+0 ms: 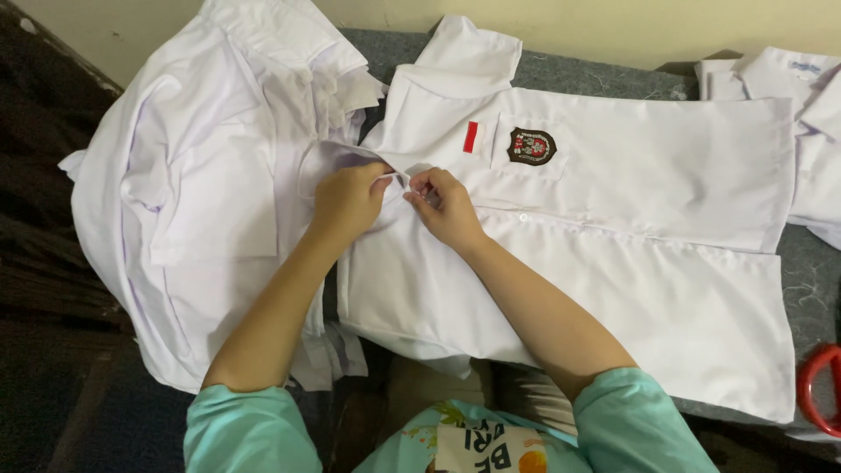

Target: Folding white school uniform shirts and inserting collar supports on a work table

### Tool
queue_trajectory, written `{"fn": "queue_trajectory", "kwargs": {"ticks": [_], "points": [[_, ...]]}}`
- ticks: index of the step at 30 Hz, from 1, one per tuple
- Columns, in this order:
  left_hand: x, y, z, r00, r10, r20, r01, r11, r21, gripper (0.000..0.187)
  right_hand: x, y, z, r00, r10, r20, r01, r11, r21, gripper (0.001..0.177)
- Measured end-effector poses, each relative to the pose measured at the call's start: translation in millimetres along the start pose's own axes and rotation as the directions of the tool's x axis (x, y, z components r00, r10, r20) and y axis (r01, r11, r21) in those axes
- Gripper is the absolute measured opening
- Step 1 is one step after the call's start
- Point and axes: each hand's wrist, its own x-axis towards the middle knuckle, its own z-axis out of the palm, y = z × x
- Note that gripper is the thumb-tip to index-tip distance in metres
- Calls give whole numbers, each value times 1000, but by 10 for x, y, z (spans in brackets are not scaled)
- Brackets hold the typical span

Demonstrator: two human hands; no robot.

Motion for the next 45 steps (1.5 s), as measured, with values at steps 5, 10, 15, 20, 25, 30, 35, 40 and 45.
{"fn": "queue_trajectory", "kwargs": {"ticks": [5,10,15,20,25,30,35,40,45], "points": [[196,-105,-20,989,-123,77,130,987,-97,21,19,-149,-40,996,-92,2,92,994,-63,16],[336,-97,-165,973,-190,127,217,946,-240,28,31,-374,-79,963,-270,18,268,941,-207,31],[273,-148,-209,980,-183,78,198,943,-267,42,20,-334,-39,923,-383,26,376,886,-272,34],[239,-371,-50,998,-66,4,60,870,-490,30,6,-230,-34,923,-372,98,384,871,-305,36],[210,-423,-73,970,-95,223,225,694,-684,48,-41,-290,-49,937,-312,159,350,853,-388,43],[80,72,-642,944,-159,290,244,927,-285,53,-54,-291,-70,930,-254,266,352,825,-442,39],[160,-63,-441,957,-143,252,176,978,-112,47,-79,-373,-90,952,-40,305,179,878,-445,66],[249,-238,-209,960,-137,244,154,987,-55,49,-70,-525,-150,910,125,395,134,814,-566,64],[112,-203,-133,964,-227,137,223,974,40,66,-18,-634,-176,819,325,473,79,752,-654,66]]}}
